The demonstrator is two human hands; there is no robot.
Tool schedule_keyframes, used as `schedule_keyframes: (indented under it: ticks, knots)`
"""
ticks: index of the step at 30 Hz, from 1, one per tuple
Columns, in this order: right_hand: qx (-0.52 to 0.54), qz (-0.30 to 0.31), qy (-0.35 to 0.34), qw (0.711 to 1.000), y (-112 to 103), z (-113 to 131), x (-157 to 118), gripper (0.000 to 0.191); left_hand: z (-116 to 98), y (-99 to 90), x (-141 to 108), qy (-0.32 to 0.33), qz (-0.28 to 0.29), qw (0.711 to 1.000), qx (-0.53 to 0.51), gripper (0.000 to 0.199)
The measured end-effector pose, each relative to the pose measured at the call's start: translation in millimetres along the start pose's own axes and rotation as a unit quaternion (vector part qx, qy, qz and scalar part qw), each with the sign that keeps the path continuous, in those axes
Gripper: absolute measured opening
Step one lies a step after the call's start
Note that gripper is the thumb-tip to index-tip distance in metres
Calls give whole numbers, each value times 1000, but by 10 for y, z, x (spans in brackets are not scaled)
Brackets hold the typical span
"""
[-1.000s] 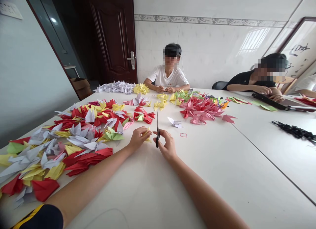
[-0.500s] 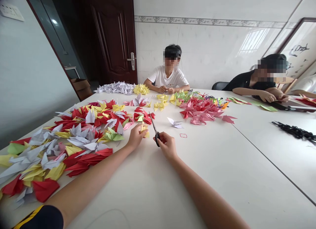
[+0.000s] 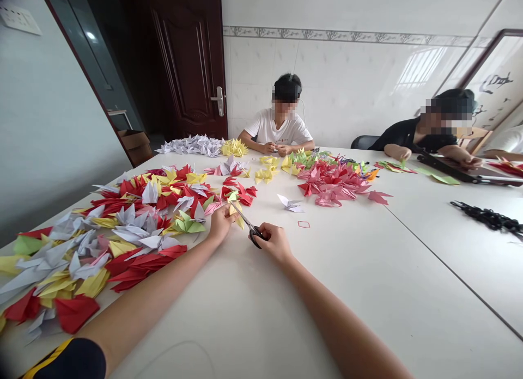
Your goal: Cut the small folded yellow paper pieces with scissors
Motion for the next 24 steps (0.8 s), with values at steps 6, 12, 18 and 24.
schedule_keyframes:
  ticks: [6,12,18,24]
  knots:
    - [-61,-14,11,998,-10,-24,3,33,21,13,4,-13,4,1000,4,40]
    - [-118,-23,9,993,-12,7,-1,26,-53,0,-32,5,-5,1000,15,49]
    - [-124,-32,0,992,-21,34,-8,26,-80,-10,-39,16,-10,1000,24,47]
    - [-134,-31,11,990,-22,7,1,25,-92,-24,-44,23,-22,999,37,40]
Point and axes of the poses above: each hand's wrist, its own x-axis towards the middle knuckle, its own y-axis out of the palm, z = x × y, the point moved 8 cm from there along x, towards the middle knuckle, and after that the axes turned 4 degrees about -x, right-handed, at the moved point
